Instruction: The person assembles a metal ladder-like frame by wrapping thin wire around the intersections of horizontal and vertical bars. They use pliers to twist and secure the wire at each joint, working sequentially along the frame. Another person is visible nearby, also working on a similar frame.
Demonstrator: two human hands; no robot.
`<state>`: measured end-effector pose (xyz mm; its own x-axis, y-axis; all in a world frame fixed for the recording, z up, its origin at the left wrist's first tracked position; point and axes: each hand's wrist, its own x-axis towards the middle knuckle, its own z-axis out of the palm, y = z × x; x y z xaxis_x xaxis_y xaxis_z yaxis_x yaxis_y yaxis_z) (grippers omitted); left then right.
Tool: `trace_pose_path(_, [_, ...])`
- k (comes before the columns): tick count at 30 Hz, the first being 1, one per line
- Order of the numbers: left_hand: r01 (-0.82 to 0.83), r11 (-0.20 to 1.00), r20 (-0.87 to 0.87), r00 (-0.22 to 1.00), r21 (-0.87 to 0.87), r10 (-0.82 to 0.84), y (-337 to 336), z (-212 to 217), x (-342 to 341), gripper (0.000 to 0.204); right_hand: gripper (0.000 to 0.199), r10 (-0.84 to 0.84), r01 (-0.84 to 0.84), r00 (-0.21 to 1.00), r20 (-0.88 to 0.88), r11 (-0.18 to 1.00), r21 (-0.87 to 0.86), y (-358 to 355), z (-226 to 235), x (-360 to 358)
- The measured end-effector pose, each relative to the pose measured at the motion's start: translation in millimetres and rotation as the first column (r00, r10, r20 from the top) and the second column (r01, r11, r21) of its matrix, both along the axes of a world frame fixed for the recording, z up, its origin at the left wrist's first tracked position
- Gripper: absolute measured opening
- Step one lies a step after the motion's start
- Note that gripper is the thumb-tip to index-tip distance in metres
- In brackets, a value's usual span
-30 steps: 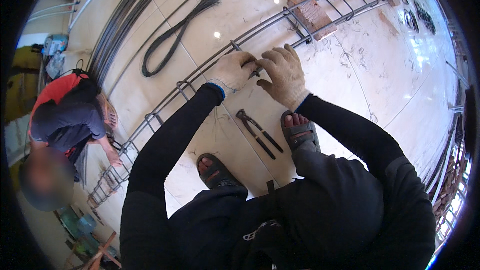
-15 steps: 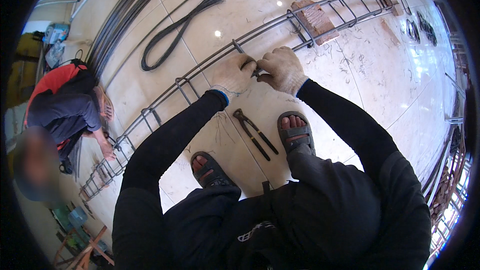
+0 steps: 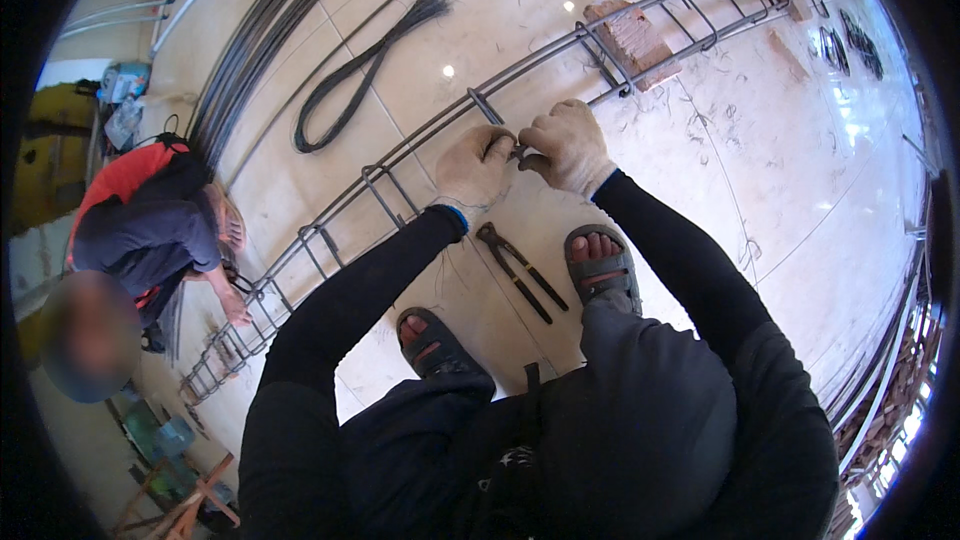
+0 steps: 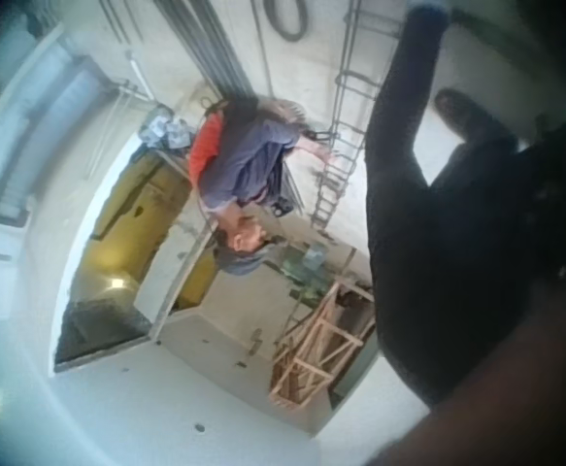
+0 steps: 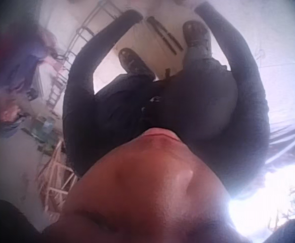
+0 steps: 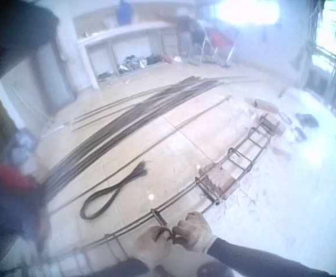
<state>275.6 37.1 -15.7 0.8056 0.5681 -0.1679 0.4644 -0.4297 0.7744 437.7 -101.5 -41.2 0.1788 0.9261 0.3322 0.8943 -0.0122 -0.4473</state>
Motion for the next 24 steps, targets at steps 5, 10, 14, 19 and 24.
trace_pose_path(5, [-0.094,0.99,-0.041,0.995,-0.107,0.09,5.7,-15.4,5.4,0.029,0.038,-0.025,0.025,0.997,-0.07,1.0,0.006,-1.5,0.2,-1.1])
trace_pose_path(10, [0.027,0.942,-0.028,0.999,-0.334,-0.039,20.3,-1.1,11.2,0.028,0.038,-0.116,0.12,0.987,-0.112,0.992,0.034,-7.1,0.5,-10.5])
trace_pose_path(14, [0.112,0.799,0.035,0.993,-0.59,-0.114,45.8,-26.4,2.8,0.028,0.037,-0.294,0.332,0.929,-0.226,0.931,0.153,-11.5,10.2,-37.3])
trace_pose_path(19, [0.14,0.822,-0.11,0.965,-0.551,-0.238,49.5,-6.9,14.0,0.029,0.024,-0.412,0.499,0.582,-0.701,0.862,-0.092,-27.8,-24.9,-108.9])
trace_pose_path(24, [0.165,0.824,-0.074,0.967,-0.542,-0.242,53.0,-5.2,11.8,0.031,0.025,-0.355,0.177,-0.409,-0.841,0.873,-0.455,-2.7,-12.2,-118.5])
